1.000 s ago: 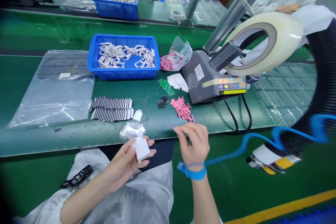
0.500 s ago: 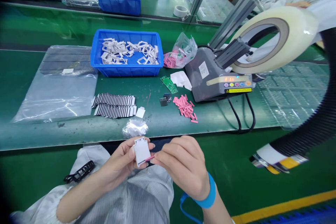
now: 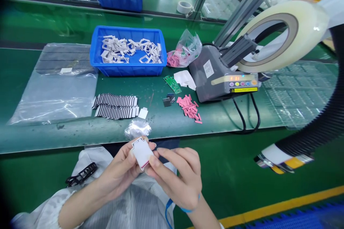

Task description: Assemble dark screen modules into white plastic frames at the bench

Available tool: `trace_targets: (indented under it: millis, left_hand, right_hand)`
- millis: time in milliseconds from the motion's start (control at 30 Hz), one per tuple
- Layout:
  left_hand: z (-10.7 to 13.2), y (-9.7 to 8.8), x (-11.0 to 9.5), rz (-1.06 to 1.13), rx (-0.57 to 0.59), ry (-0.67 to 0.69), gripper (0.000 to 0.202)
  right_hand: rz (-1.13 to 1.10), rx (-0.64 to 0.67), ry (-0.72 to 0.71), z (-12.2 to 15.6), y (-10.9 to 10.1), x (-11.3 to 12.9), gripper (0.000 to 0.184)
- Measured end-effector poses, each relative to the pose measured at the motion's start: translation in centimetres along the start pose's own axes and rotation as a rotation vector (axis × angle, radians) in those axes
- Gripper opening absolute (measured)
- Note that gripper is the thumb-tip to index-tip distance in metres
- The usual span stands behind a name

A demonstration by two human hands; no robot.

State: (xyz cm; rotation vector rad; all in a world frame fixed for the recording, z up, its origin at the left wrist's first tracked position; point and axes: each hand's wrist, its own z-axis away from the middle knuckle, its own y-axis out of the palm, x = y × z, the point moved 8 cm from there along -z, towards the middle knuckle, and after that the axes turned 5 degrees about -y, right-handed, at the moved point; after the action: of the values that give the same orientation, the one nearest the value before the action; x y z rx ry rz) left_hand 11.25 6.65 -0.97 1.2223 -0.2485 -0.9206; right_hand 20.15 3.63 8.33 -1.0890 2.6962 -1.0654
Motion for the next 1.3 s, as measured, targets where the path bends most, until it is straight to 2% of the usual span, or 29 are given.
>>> trace_targets:
  millis: [167, 333, 500, 533, 600, 667, 733, 800, 867, 967, 1000, 1067, 1167, 1233, 1300]
  left_hand:
    - [0.2, 0.9, -0.2, 0.023, 0.040, 0.036, 0.028]
    - [0.4, 1.3, -0.2, 0.019, 0.022, 0.087, 0.027]
    - [0.4, 1.0, -0.3, -0.013, 0.007, 0.139, 0.025]
    - [0.4, 1.0, -0.3, -0.007, 0.001, 0.146, 0.025]
    - [0.4, 0.9, -0.2, 0.010, -0.003, 0.152, 0.025]
    - [0.3, 1.0, -0.1, -0.008, 0.001, 0.174, 0.024]
    - [0.4, 0.8, 0.0, -0.072, -0.005, 0.216, 0.026]
    - [0.5, 0.6, 0.1, -0.185, 0.002, 0.263, 0.027]
    - [0.7, 0.6, -0.5, -0.347, 0.026, 0.344, 0.031]
    - [1.5, 1.5, -2.4, -0.807, 0.068, 0.577, 0.039]
    - [1.7, 2.3, -2.8, -1.015, 0.116, 0.655, 0.040]
    - [1.9, 4.1, -2.7, -1.401, 0.286, 0.821, 0.041]
    - [1.8, 5.9, -1.4, -1.702, 0.531, 1.013, 0.052]
    - [1.1, 6.5, -0.5, -1.765, 0.608, 1.009, 0.058]
    - [0.0, 6.9, 0.5, -1.772, 0.673, 0.904, 0.058]
  right_hand:
    - [0.064, 0.017, 0.006, 0.3, -0.4, 0.8, 0.003]
    - [0.036, 0.066, 0.006, 1.1, -0.7, 1.8, 0.020]
    - [0.168, 0.079, -0.008, 1.3, -0.5, 2.1, 0.015]
    - [0.173, 0.065, -0.012, 1.2, -0.4, 2.1, 0.014]
    - [0.140, -0.054, 0.039, 0.9, -0.4, 1.7, 0.014]
    - [0.037, -0.200, 0.187, 1.0, -0.6, 0.6, 0.018]
    - [-0.139, -0.249, 0.318, 1.1, 0.1, -0.5, 0.022]
    - [-0.293, -0.220, 0.351, 0.9, 0.7, -0.8, 0.024]
    - [-0.330, -0.222, 0.322, 0.8, 0.2, -0.9, 0.022]
    - [-0.248, -0.156, 0.321, 1.0, -0.9, -1.6, 0.017]
    - [-0.222, -0.107, 0.331, 1.2, -1.1, -1.9, 0.017]
    - [-0.181, -0.024, 0.349, 1.8, -1.5, -2.4, 0.019]
    - [-0.139, 0.028, 0.366, 2.7, -2.4, -2.9, 0.020]
    - [-0.099, 0.042, 0.384, 3.4, -3.1, -3.3, 0.018]
    - [-0.049, 0.055, 0.401, 4.2, -3.9, -3.9, 0.017]
